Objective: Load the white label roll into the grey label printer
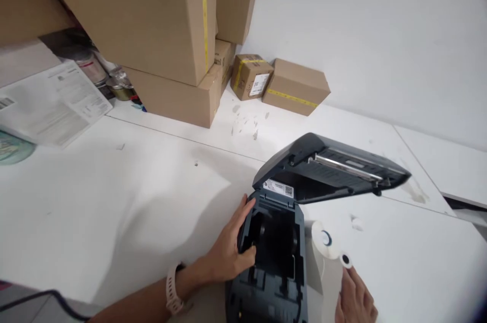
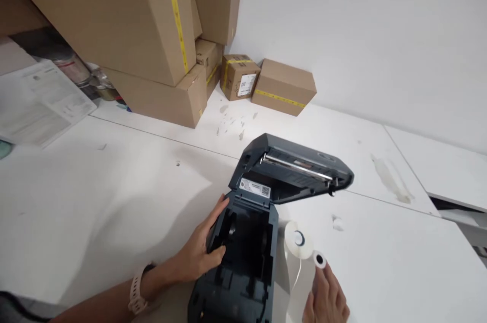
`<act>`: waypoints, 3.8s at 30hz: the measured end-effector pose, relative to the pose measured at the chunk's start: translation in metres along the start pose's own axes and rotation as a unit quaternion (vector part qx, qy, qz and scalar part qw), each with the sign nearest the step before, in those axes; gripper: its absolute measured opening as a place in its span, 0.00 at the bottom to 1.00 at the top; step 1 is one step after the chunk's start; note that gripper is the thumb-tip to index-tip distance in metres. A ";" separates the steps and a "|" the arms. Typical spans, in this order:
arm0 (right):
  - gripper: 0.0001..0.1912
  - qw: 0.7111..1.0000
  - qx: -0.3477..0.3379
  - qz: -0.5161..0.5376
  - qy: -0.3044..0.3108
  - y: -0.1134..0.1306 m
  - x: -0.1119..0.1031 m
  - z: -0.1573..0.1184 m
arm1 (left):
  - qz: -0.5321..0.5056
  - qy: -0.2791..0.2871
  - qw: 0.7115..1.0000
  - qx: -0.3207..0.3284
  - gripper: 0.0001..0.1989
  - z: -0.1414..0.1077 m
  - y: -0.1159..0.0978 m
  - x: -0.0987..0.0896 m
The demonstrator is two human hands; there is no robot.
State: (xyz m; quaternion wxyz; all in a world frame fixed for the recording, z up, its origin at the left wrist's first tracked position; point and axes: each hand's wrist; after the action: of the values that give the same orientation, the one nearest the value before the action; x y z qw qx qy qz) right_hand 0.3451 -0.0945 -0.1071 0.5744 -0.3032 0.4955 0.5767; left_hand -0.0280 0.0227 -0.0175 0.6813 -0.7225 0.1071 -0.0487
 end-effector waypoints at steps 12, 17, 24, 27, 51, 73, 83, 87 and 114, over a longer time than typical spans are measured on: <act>0.34 0.997 0.042 0.055 0.036 0.034 -0.018 0.030 | -0.021 -0.042 0.997 0.059 0.50 0.014 -0.008 0.008; 0.33 0.997 0.040 0.066 0.027 0.036 -0.018 0.031 | -0.018 -0.056 0.997 0.051 0.51 0.016 -0.011 0.009; 0.33 0.995 0.061 0.078 0.004 0.037 -0.008 0.019 | -0.009 -0.053 0.998 0.037 0.47 0.006 -0.009 0.007; 0.32 0.993 0.077 0.094 0.006 0.040 -0.006 0.019 | 0.017 -0.052 0.998 0.029 0.48 0.005 -0.010 0.005; 0.40 0.949 -0.123 0.248 0.149 0.069 -0.072 0.173 | 0.082 -0.176 0.981 0.026 0.43 0.003 -0.024 0.016; 0.36 0.875 -0.349 0.228 0.247 0.191 -0.125 0.174 | -0.133 -0.299 0.944 -0.033 0.43 -0.012 -0.016 0.037; 0.37 0.881 -0.368 0.056 0.293 0.217 -0.078 0.175 | -0.147 -0.238 0.960 0.020 0.40 -0.012 -0.002 0.032; 0.39 0.880 -0.387 0.063 0.267 0.216 -0.074 0.170 | -0.137 -0.230 0.963 0.036 0.36 -0.012 -0.003 0.032; 0.28 0.921 -0.341 0.178 0.069 0.186 -0.091 0.006 | -0.005 -0.229 0.972 0.061 0.22 -0.025 -0.015 0.036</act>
State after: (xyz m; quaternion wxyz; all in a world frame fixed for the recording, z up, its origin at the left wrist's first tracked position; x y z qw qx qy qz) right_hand 0.1817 -0.0941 0.0202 0.2889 -0.4260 0.3532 0.7812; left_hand 0.0027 -0.0093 -0.0039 0.7306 -0.6717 -0.0581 0.1079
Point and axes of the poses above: each hand's wrist, its own z-axis towards the middle knuckle, its own x-axis out of the palm, y = z × x, and after that the axes turned 9 degrees about -y, right-handed
